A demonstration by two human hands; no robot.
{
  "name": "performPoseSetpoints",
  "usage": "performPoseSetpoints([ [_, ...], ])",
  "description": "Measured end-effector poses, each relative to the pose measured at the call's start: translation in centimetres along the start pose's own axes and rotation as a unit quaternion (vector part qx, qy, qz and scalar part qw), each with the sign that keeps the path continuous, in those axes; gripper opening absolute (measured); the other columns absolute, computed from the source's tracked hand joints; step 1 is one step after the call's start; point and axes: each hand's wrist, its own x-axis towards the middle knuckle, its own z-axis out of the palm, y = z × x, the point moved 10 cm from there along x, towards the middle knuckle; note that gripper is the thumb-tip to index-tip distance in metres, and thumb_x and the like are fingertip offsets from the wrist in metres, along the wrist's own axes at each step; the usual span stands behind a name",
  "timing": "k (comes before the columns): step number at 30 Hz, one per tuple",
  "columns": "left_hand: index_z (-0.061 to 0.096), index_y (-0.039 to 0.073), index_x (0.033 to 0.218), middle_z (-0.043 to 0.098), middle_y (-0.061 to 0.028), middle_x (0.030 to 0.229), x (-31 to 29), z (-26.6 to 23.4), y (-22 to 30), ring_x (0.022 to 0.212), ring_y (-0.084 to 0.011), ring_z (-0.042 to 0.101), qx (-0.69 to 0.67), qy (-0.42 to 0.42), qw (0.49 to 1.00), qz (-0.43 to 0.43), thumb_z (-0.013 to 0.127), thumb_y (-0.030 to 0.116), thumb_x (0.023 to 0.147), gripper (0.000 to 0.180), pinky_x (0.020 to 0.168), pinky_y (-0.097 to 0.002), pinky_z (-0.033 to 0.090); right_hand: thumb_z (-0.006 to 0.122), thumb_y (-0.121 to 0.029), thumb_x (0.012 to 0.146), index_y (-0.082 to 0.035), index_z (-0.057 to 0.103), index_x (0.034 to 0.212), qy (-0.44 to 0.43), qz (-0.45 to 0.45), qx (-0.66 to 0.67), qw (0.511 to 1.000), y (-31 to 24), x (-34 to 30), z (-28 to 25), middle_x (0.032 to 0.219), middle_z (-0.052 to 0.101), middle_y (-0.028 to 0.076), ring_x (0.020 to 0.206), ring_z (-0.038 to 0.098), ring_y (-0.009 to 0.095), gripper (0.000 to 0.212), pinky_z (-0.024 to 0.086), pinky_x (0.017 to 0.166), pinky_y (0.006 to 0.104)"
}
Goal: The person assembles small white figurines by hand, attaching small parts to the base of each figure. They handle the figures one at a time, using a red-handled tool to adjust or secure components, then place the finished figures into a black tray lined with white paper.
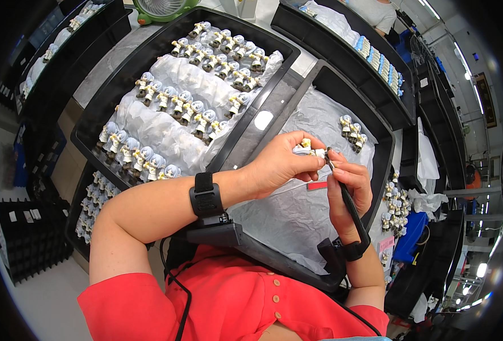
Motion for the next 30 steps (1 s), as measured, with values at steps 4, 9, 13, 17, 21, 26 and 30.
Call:
performPoseSetpoints([
  [4, 0.053, 0.004, 0.108, 0.06, -0.0023, 0.082, -0.06, 0.08, -0.04, 0.069, -0.0078, 0.057, -0.012, -0.004, 1.0, -0.003, 0.064, 0.015, 0.084, 0.029, 0.062, -0.0192, 0.045, 0.064, 0.01, 0.075, -0.005, 0.057, 0.092, 0.004, 0.003, 0.001, 1.0, 0.07, -0.07, -0.01, 0.096, 0.06, 0.012, 0.101, 0.061, 0.029, 0.024, 0.047, 0.093, 0.044],
  [9, 0.053, 0.004, 0.108, 0.059, -0.0022, 0.083, -0.13, 0.15, 0.03, 0.07, -0.0073, 0.057, -0.014, -0.002, 1.0, -0.007, 0.063, 0.014, 0.084, 0.028, 0.062, -0.0191, 0.046, 0.064, 0.01, 0.075, -0.005, 0.057, 0.092, 0.001, -0.002, -0.009, 1.0, -0.04, -0.03, -0.03, 0.096, 0.06, 0.012, 0.1, 0.062, 0.029, 0.024, 0.047, 0.093, 0.0437],
  [13, 0.053, 0.003, 0.108, 0.059, -0.0024, 0.085, 0.02, 0.05, -0.1, 0.071, -0.0072, 0.057, -0.016, -0.005, 1.0, -0.002, 0.063, 0.014, 0.084, 0.028, 0.064, -0.0196, 0.047, 0.064, 0.01, 0.074, -0.005, 0.057, 0.091, -0.002, -0.008, -0.014, 1.0, -0.23, 0.14, 0.07, 0.095, 0.06, 0.012, 0.099, 0.062, 0.028, 0.024, 0.047, 0.092, 0.0437],
  [17, 0.053, 0.003, 0.109, 0.058, -0.0023, 0.085, -0.05, 0.07, -0.06, 0.071, -0.0073, 0.057, -0.018, -0.004, 1.0, -0.003, 0.062, 0.014, 0.085, 0.028, 0.065, -0.0204, 0.048, 0.064, 0.011, 0.074, -0.005, 0.056, 0.09, 0.001, -0.005, -0.007, 1.0, -0.04, 0.04, 0.01, 0.095, 0.06, 0.012, 0.099, 0.062, 0.028, 0.024, 0.047, 0.092, 0.0438],
  [21, 0.052, 0.003, 0.109, 0.059, -0.0025, 0.086, -0.09, 0.17, 0.01, 0.071, -0.0074, 0.057, -0.018, -0.007, 1.0, -0.003, 0.062, 0.013, 0.085, 0.028, 0.065, -0.0205, 0.048, 0.064, 0.01, 0.074, -0.005, 0.057, 0.09, 0.008, -0.001, 0.001, 1.0, 0.17, -0.02, -0.08, 0.094, 0.061, 0.012, 0.099, 0.062, 0.028, 0.023, 0.047, 0.092, 0.0438],
  [26, 0.053, 0.003, 0.109, 0.059, -0.0027, 0.086, 0.0, 0.01, -0.15, 0.071, -0.0076, 0.058, -0.019, -0.002, 1.0, -0.004, 0.062, 0.013, 0.085, 0.028, 0.065, -0.0203, 0.048, 0.064, 0.01, 0.075, -0.005, 0.056, 0.09, -0.004, -0.01, -0.014, 1.0, -0.09, 0.11, 0.07, 0.095, 0.061, 0.012, 0.099, 0.062, 0.027, 0.023, 0.047, 0.092, 0.0436],
  [30, 0.053, 0.004, 0.109, 0.06, -0.0023, 0.085, -0.01, 0.1, -0.09, 0.071, -0.0074, 0.058, -0.021, -0.008, 1.0, -0.003, 0.063, 0.013, 0.085, 0.028, 0.064, -0.0197, 0.048, 0.064, 0.009, 0.075, -0.005, 0.056, 0.09, -0.001, -0.008, -0.009, 1.0, -0.14, 0.16, 0.01, 0.095, 0.061, 0.012, 0.099, 0.062, 0.027, 0.023, 0.048, 0.092, 0.0434],
])
